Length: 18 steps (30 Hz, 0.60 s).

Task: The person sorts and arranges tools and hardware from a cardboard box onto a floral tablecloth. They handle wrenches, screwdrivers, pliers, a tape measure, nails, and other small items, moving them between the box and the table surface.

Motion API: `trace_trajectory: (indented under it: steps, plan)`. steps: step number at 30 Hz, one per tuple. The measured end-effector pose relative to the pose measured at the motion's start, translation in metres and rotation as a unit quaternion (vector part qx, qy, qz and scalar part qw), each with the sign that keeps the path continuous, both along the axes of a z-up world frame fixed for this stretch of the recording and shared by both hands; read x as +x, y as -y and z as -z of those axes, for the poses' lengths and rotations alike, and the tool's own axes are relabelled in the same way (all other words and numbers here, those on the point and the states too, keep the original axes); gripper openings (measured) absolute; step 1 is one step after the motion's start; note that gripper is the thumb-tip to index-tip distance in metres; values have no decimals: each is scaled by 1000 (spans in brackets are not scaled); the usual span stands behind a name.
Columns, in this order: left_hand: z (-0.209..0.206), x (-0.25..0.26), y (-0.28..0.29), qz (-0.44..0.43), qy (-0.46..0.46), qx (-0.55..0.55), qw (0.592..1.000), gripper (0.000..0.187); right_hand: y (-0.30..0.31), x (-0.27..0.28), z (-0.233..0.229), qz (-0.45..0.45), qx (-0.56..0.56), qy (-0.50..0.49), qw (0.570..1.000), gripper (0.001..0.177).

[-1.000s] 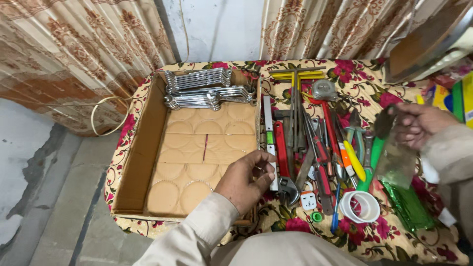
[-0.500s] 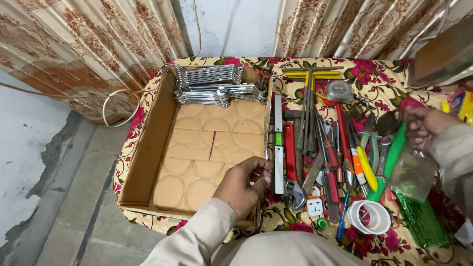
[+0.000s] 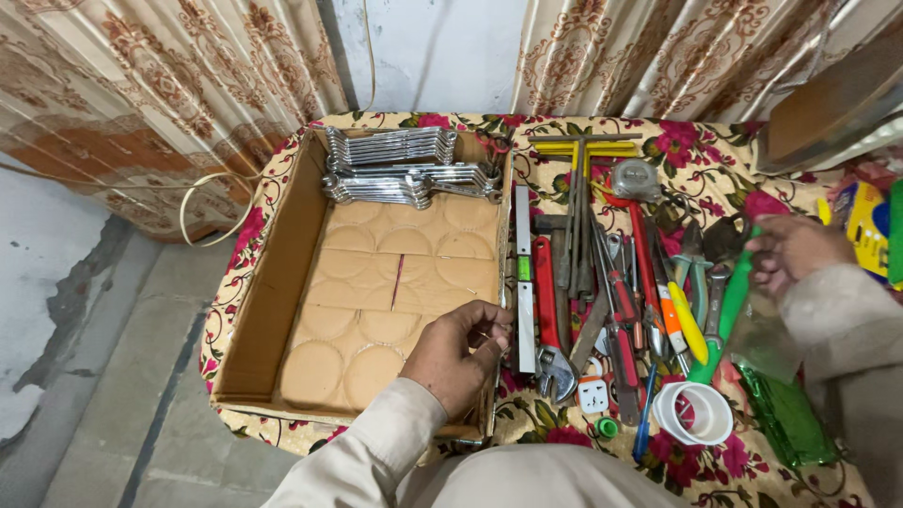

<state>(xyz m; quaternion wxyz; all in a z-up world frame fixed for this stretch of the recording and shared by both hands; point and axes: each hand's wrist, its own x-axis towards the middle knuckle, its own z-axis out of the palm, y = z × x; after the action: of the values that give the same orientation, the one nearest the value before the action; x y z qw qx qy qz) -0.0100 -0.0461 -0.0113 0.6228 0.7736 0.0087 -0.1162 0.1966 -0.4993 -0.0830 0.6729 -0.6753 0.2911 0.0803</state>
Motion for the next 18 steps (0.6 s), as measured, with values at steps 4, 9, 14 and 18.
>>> trace_trajectory:
  steps: [4,9,14,18]
  plan:
    - [8,-5,-3,3,7,2,1000,28,-69,-57,-27,-47,-56,51,996,9]
    - [25,-1,-8,-4,7,-40,999,24,-159,-123,-52,-152,-15,5,988,14]
    - [51,20,-30,-11,45,-43,998,20,-224,-169,-48,-266,3,16,964,18]
    - [70,65,-49,-45,3,-66,997,20,-248,-190,-41,-295,28,26,955,18]
